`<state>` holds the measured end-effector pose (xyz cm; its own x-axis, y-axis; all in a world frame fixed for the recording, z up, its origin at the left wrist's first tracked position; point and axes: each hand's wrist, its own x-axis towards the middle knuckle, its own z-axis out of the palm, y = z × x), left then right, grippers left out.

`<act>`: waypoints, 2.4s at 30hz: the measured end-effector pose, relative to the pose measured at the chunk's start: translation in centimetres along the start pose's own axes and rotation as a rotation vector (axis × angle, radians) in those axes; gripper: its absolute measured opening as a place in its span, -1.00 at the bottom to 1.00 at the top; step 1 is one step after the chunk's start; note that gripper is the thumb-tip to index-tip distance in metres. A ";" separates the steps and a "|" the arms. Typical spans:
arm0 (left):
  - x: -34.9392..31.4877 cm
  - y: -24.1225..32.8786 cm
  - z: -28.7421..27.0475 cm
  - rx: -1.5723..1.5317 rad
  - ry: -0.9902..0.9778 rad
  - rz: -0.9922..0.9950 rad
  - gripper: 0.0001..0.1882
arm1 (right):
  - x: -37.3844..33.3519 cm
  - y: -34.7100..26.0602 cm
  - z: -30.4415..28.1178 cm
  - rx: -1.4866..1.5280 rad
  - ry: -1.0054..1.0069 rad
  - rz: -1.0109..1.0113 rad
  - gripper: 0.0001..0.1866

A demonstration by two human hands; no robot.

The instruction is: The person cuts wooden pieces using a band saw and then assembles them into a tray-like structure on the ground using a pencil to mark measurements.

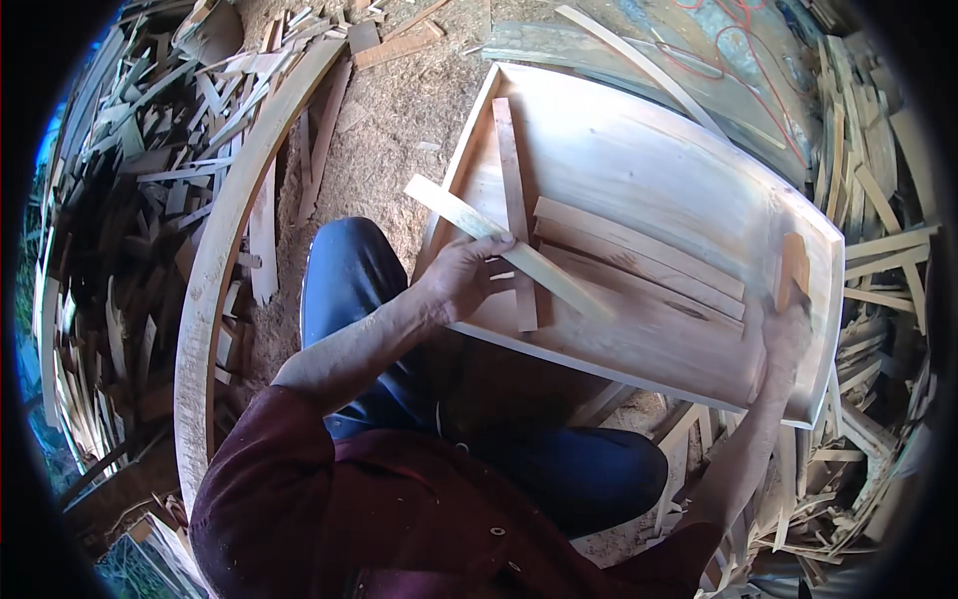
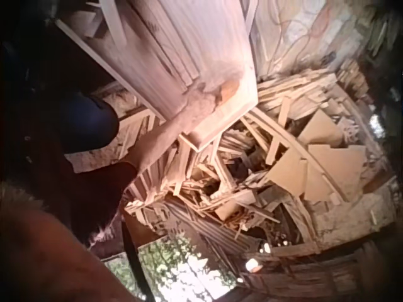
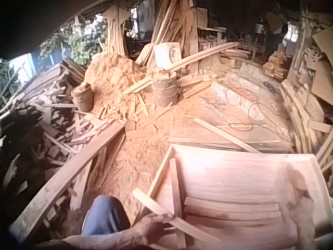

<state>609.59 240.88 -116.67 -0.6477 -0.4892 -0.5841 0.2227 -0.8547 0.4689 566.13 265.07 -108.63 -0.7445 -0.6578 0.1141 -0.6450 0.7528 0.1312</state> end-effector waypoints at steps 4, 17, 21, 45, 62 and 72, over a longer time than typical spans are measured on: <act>-3.4 -1.4 -0.1 -0.045 -0.026 -0.122 -0.64 | -2.3 -19.8 -5.0 0.686 -0.548 -0.366 -0.44; 0.1 -1.0 -1.2 1.245 -0.072 0.435 -0.43 | -5.3 -22.9 -4.5 0.618 -0.601 -0.706 -0.15; 4.1 -0.6 0.6 1.643 0.192 0.347 -0.27 | -6.3 -17.2 -7.4 0.440 -0.698 -0.514 -0.20; -3.2 13.7 2.2 0.760 -1.160 0.428 0.22 | -17.5 -40.4 -12.2 -0.584 0.008 -1.573 -0.70; -9.3 14.6 -8.0 0.754 -0.704 0.487 -0.06 | -16.1 -35.0 4.2 0.782 -0.747 -1.109 -0.45; -12.0 2.3 -9.3 0.746 0.197 0.429 0.19 | -13.8 -36.1 2.1 0.641 -0.868 -1.246 -0.63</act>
<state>624.66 243.16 -114.74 -0.4647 -0.8217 -0.3300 -0.1606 -0.2883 0.9440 599.29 247.05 -117.01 0.5288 -0.7848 -0.3232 -0.6803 -0.1642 -0.7143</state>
